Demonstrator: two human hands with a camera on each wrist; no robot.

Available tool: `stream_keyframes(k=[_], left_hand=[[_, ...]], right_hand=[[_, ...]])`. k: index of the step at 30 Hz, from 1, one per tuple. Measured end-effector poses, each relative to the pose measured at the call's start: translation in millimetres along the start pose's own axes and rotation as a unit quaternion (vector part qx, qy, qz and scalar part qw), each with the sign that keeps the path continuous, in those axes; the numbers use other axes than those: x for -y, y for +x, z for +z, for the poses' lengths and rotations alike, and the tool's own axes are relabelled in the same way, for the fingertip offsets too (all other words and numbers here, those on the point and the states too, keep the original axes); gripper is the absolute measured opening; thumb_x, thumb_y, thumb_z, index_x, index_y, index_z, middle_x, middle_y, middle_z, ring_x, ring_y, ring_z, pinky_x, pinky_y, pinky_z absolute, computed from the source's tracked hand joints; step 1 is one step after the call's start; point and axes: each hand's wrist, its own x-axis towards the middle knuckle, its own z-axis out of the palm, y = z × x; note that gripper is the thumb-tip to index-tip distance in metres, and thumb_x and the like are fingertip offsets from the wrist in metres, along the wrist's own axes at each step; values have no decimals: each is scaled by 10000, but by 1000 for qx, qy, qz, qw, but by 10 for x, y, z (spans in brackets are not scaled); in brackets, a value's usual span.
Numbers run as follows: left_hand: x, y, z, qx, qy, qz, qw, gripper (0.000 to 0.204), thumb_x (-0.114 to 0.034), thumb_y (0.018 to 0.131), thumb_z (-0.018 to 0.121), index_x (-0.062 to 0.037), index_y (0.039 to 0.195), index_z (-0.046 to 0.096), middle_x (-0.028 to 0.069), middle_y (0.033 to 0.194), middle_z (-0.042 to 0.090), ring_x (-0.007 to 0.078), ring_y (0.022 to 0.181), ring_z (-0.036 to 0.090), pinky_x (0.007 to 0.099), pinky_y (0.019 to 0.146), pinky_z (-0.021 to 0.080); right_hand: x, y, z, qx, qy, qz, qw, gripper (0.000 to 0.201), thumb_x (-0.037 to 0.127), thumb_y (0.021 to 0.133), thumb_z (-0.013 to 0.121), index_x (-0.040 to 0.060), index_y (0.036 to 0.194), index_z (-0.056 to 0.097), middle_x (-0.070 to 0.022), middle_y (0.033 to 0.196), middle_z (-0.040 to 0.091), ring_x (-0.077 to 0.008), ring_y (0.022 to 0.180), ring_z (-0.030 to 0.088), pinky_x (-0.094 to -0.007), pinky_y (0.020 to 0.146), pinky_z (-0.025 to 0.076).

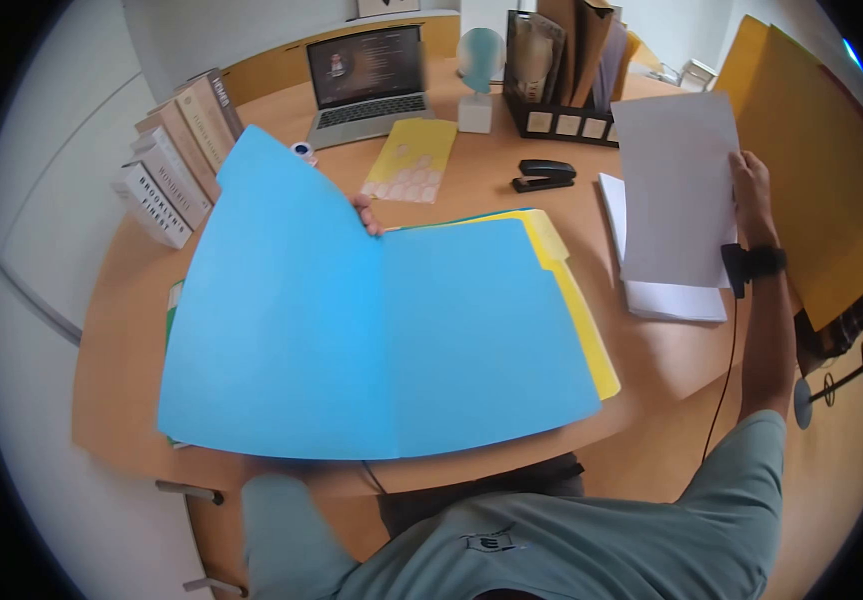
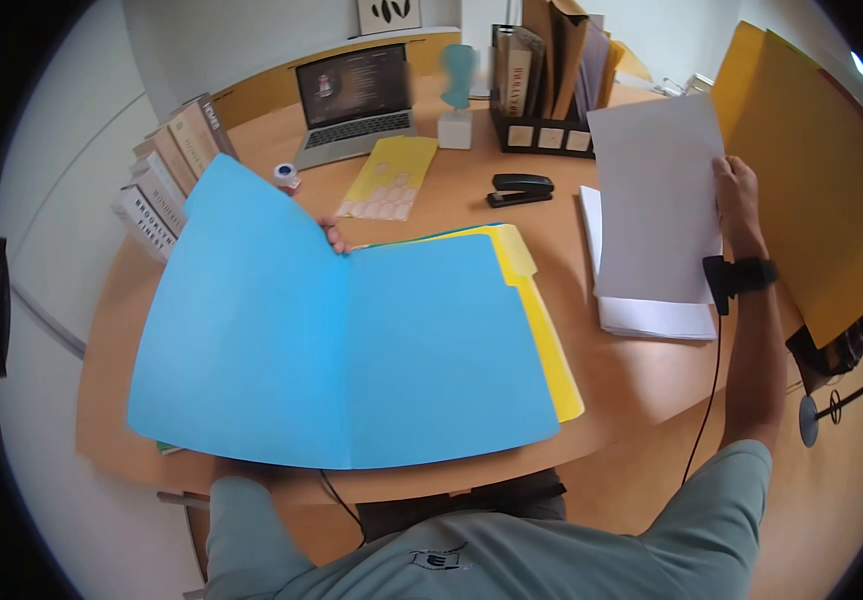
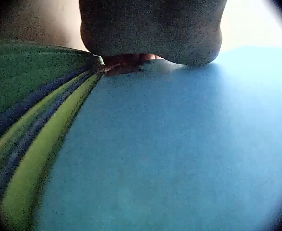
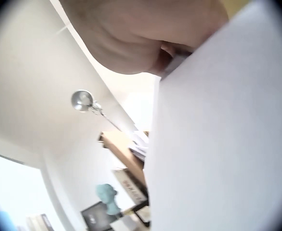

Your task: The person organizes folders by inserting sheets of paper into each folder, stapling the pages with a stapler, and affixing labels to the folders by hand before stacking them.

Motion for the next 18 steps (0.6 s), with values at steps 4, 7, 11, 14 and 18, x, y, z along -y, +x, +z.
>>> stream_keyframes(k=[4, 7, 11, 14, 18], left_hand=[[0, -4, 1, -4, 2, 1, 1000, 444, -316, 1018, 468, 0, 1320, 541, 134, 1010, 649, 288, 992, 606, 479, 1018, 426], [-4, 2, -3, -10, 5, 3, 1000, 444, -316, 1018, 467, 1, 1319, 542, 135, 1008, 650, 289, 990, 607, 479, 1016, 427], [-21, -14, 4, -16, 3, 5, 1000, 443, -316, 1018, 466, 1, 1318, 543, 135, 1007, 651, 289, 989, 608, 479, 1012, 429], [-30, -37, 51, -18, 4, 5, 1000, 443, -316, 1018, 466, 1, 1317, 544, 136, 1005, 652, 290, 987, 609, 479, 1010, 431], [-12, -72, 61, -24, 7, 8, 1000, 442, -317, 1019, 465, 1, 1316, 544, 136, 1004, 653, 291, 985, 610, 479, 1007, 433]], right_hand=[[612, -436, 587, 55, 168, -57, 983, 267, 225, 998, 543, -23, 1024, 640, 3, 766, 570, -93, 661, 533, -263, 582, 448], [749, -656, 899, 146, 158, -48, 975, 270, 262, 1013, 545, 6, 991, 629, 16, 779, 530, -77, 660, 499, -255, 545, 405], [539, -1228, 1557, 221, -10, -89, 971, 271, 236, 994, 550, -28, 948, 594, -61, 801, 587, -148, 734, 527, -333, 661, 458], [509, -1669, 1906, 270, -51, -43, 961, 254, 181, 973, 531, -59, 922, 596, -105, 756, 602, -156, 695, 554, -349, 618, 470], [477, -1864, 2003, 319, -58, -30, 945, 252, 160, 959, 552, -81, 917, 615, -91, 705, 600, -139, 611, 560, -315, 566, 470]])
